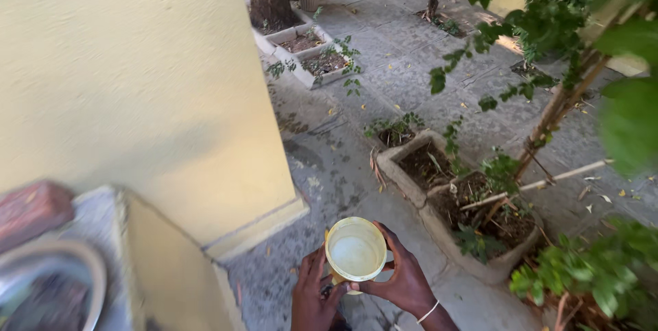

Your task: The person fills a yellow cup with water from a bucket and then walks through a courtyard to pour the water onto various plants and the bases of trees.

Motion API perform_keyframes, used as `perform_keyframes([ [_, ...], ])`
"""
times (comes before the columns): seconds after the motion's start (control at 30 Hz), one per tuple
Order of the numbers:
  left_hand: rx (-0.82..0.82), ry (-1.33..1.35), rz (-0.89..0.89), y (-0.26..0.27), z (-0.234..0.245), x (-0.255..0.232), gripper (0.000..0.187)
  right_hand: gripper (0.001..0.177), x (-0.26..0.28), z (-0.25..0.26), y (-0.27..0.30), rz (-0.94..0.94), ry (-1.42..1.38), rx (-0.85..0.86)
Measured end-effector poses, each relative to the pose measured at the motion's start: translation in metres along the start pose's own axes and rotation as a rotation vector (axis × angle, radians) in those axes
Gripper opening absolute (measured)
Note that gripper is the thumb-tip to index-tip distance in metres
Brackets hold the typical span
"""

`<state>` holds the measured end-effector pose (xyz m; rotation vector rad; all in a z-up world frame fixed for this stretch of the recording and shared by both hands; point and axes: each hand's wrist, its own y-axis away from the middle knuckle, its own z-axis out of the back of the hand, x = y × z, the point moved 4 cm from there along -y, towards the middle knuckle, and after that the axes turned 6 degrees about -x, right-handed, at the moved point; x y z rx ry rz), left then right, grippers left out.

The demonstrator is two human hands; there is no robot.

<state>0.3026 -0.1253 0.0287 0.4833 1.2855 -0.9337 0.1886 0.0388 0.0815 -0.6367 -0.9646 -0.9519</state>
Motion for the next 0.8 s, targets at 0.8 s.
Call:
perform_keyframes([
  [0.8,-0.122,-0.124,-0.020,-0.594,-0.111,0.054,0.081,0.120,-0.059,-0.017,-0.639,0.276,-0.086,0.056],
])
